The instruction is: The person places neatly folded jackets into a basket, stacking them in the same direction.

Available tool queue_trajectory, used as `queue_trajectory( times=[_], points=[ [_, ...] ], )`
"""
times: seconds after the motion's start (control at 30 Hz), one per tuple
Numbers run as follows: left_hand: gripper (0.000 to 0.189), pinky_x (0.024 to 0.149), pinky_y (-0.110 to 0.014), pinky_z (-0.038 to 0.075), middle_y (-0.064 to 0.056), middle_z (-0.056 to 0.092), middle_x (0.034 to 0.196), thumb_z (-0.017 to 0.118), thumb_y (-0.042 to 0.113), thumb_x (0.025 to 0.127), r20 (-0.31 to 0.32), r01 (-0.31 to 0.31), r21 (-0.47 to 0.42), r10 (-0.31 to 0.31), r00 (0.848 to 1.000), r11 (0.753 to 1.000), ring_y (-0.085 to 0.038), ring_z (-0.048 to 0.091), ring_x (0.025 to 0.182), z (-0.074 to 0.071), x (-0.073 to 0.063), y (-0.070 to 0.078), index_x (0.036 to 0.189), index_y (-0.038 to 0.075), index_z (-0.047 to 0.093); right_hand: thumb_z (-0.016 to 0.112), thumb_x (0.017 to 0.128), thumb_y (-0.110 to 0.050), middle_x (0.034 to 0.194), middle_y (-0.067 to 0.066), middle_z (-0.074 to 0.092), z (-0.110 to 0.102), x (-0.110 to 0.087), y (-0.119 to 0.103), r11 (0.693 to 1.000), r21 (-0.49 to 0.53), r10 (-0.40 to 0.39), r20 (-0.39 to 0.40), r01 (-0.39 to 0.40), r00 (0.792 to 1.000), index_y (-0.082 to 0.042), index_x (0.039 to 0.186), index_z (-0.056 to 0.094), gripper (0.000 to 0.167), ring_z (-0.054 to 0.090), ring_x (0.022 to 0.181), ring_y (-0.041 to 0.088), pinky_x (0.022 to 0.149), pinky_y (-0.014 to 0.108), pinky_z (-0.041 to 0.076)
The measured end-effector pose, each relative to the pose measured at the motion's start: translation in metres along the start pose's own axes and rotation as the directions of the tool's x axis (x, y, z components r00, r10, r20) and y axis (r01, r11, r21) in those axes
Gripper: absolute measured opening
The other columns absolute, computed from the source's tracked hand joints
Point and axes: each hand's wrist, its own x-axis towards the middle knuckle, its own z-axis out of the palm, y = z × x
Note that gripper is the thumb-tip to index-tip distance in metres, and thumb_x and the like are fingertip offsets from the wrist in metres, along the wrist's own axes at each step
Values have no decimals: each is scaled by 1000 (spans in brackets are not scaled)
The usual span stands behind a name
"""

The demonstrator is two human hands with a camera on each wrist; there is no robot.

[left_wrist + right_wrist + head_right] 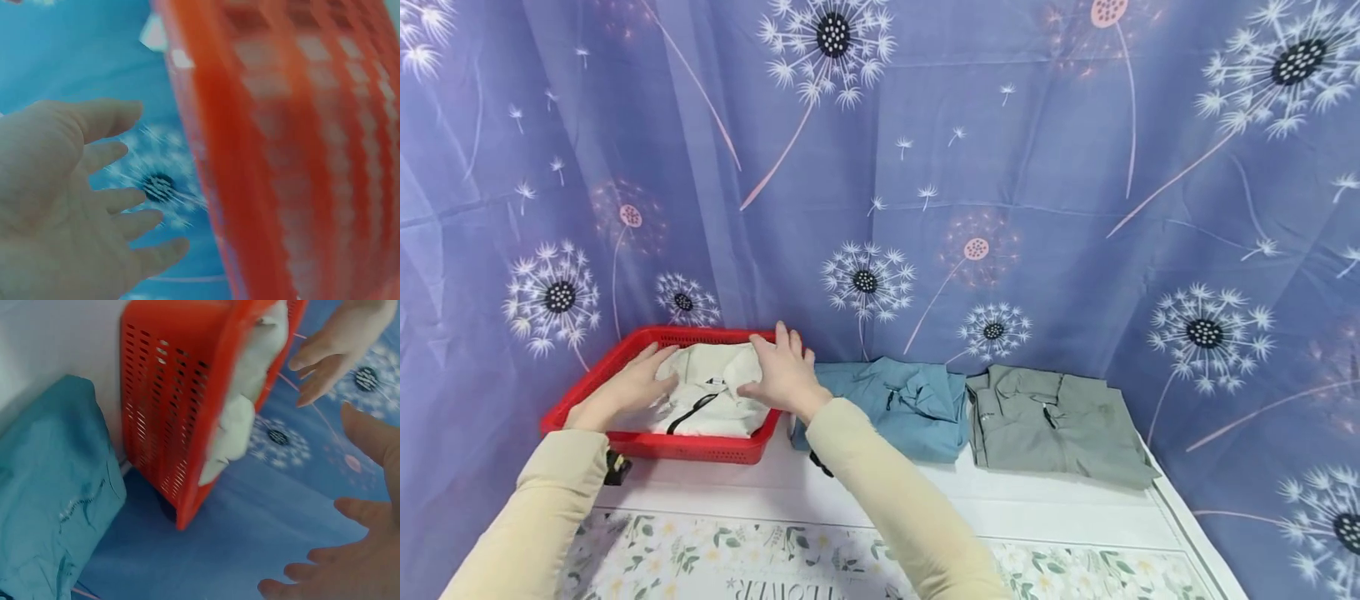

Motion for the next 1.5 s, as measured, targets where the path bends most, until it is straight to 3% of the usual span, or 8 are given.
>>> queue_trajectory(
  times=[0.23, 0.57, 0.77, 0.9, 1.0, 1.13, 1.27, 1.5],
  points=[
    [64, 107, -68, 16, -35, 10, 154, 57, 15, 97, 20, 0, 28, -1, 1000, 1000, -53, 10, 140, 9, 7, 61, 151, -2, 29, 74, 86, -41, 160, 19, 14, -23, -28, 23, 994, 110, 1, -104, 11, 995, -21, 151, 38, 77, 14, 145, 39, 111, 62, 20],
    [59, 113, -55, 21, -22, 25, 157, 59, 13, 96, -97, -166, -188, 150, 984, 968, -39, 23, 143, 47, 6, 136, 150, 2, 37, 70, 90, -36, 159, 19, 19, -33, -77, 88, 941, 335, 125, -247, -36, 961, -17, 148, 43, 67, 17, 144, 37, 108, 64, 22],
    [54, 113, -48, 25, -17, 38, 152, 59, 16, 97, -117, -235, -317, 209, 971, 919, -32, 31, 141, 77, 14, 170, 148, 6, 43, 66, 93, -31, 155, 22, 26, -29, -92, 126, 926, 374, 169, -305, -46, 937, -17, 148, 43, 61, 24, 141, 41, 108, 64, 24],
    [54, 111, -46, 30, -14, 41, 150, 60, 16, 97, -77, -232, -411, 220, 972, 882, -28, 35, 139, 102, 22, 186, 147, 7, 44, 65, 94, -27, 151, 21, 34, -27, -101, 151, 917, 393, 205, -330, -63, 922, -12, 145, 47, 56, 31, 138, 41, 108, 61, 26],
    [54, 110, -46, 32, -14, 41, 150, 59, 17, 97, -36, -205, -428, 211, 977, 880, -28, 36, 138, 122, 28, 193, 148, 8, 43, 62, 97, -25, 150, 19, 37, -27, -109, 171, 896, 429, 264, -312, -113, 913, -12, 145, 47, 52, 32, 138, 39, 109, 60, 27],
    [52, 109, -50, 32, -17, 41, 148, 58, 18, 97, -28, -151, -408, 153, 988, 900, -31, 36, 137, 145, 38, 192, 146, 6, 44, 58, 99, -24, 150, 18, 37, -26, -116, 196, 857, 478, 353, -276, -191, 894, -14, 145, 46, 48, 32, 138, 39, 107, 59, 30],
    [54, 109, -56, 27, -24, 33, 151, 60, 17, 96, -61, -26, -371, 4, 998, 928, -41, 29, 139, 166, 45, 183, 146, 6, 44, 57, 99, -20, 150, 19, 38, -22, -118, 214, 823, 518, 417, -275, -232, 866, -13, 144, 47, 46, 38, 132, 41, 105, 58, 32],
    [63, 113, -56, 21, -31, 12, 156, 60, 17, 96, -49, 211, -332, -240, 970, 919, -47, 14, 143, 197, 51, 165, 151, 2, 33, 56, 99, -20, 152, 23, 33, 0, -122, 241, 764, 550, 521, -215, -338, 826, -9, 147, 42, 51, 27, 139, 43, 108, 61, 26]
  ],
)
